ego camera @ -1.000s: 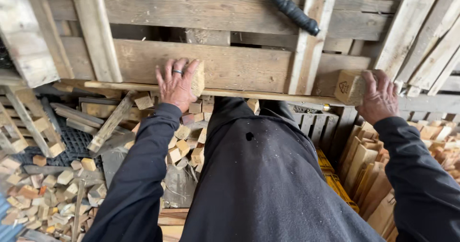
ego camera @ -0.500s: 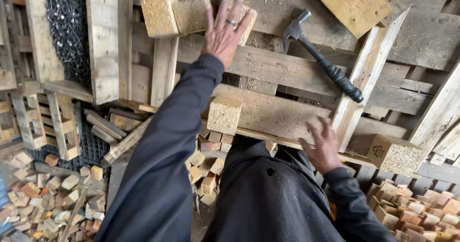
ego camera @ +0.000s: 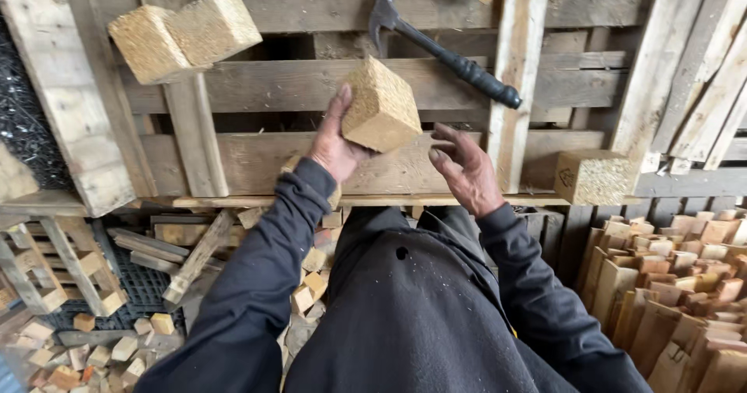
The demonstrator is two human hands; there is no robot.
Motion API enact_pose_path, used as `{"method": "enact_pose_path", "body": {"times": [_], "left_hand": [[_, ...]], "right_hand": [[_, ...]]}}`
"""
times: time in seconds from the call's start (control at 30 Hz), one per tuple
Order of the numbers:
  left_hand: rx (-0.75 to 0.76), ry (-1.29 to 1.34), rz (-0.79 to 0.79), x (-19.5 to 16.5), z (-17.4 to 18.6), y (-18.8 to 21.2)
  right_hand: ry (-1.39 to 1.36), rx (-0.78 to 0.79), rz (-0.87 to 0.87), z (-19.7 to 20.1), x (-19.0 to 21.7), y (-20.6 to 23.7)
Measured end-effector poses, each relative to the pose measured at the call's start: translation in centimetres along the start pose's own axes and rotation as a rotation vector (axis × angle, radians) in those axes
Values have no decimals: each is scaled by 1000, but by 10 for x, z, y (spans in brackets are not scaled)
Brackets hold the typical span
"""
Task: The person assembles wooden pallets by placing small wooden blocks onto pallet slats and securing them with nails using a hammer. The person repeatedly positions blocks, hammers nails, and adjusts the wood pieces to build the pallet structure.
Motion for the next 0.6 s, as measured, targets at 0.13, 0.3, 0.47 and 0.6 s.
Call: {"method": "enact_pose_path", "body": {"times": [0.13, 0.3, 0.47, 0.6], "left_hand": [[53, -265, -156, 46, -6, -8], [-46, -1587, -578, 88, -31, 5], [-223, -1468, -271, 152, -27, -3], [-502, -1603, -175, 210, -16, -8]], "right_hand": [[140, 22, 97, 22, -3, 7], [443, 13, -64, 51, -62, 51], [98, -24, -322, 68, -128, 103], [212, 46, -380, 61, -150, 116]]}}
Point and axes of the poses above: each hand's wrist, its own y-axis away from the middle knuckle, its own z-axis out of the back of the hand, x = y × z, the point moved 3 cm from there along -y, towards the middle knuckle, and after that the axes turned 15 degrees about y, right-handed, at the moved point
